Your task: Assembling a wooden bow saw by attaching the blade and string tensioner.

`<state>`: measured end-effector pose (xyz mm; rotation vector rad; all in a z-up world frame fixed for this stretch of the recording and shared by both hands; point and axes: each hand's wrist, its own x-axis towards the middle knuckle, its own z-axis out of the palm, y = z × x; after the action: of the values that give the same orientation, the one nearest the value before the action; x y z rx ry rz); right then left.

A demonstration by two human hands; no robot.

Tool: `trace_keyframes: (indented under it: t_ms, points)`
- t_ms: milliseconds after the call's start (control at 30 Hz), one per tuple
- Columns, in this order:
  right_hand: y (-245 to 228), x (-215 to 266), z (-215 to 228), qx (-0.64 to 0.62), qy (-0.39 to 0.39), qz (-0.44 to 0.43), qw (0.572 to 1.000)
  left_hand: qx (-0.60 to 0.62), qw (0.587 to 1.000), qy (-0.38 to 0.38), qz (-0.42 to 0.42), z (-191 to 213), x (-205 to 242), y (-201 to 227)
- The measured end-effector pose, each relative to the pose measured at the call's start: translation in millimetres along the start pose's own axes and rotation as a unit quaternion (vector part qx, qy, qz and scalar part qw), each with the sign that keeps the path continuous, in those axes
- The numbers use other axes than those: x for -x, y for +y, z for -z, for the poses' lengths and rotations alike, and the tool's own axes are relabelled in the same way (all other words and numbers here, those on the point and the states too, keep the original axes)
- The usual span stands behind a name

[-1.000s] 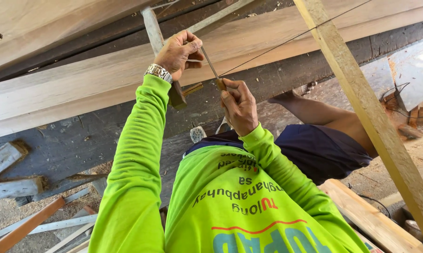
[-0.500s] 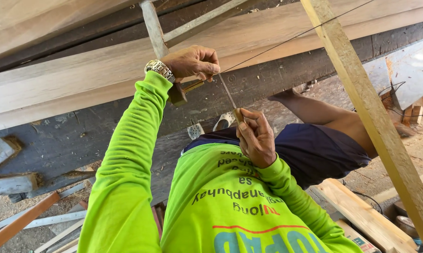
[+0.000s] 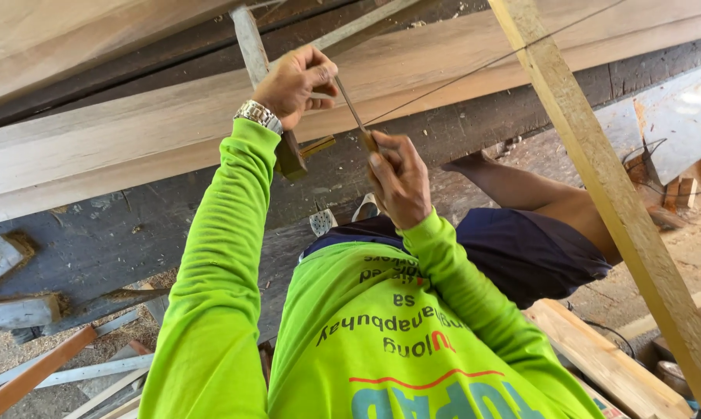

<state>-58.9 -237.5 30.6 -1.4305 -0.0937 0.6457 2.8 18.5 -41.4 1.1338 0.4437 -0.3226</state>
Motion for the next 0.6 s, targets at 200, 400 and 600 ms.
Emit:
trace_keyframes:
  t_ms: [200,400,600]
  points:
    - [-3,56,14,-0.024,0.021,-0.04,0.999,-0.137,0.977,-0.163,-0.013,-3,1,-6]
    - [16,64,24,-0.044,0.027,-0.053,0.997,-0.26,0.935,-0.238,0.033,-9,2,-3]
    - [40,7,18,0.002,0.006,0.007,1.0,-0.103,0.987,-0.12,0.034,6,0,-5]
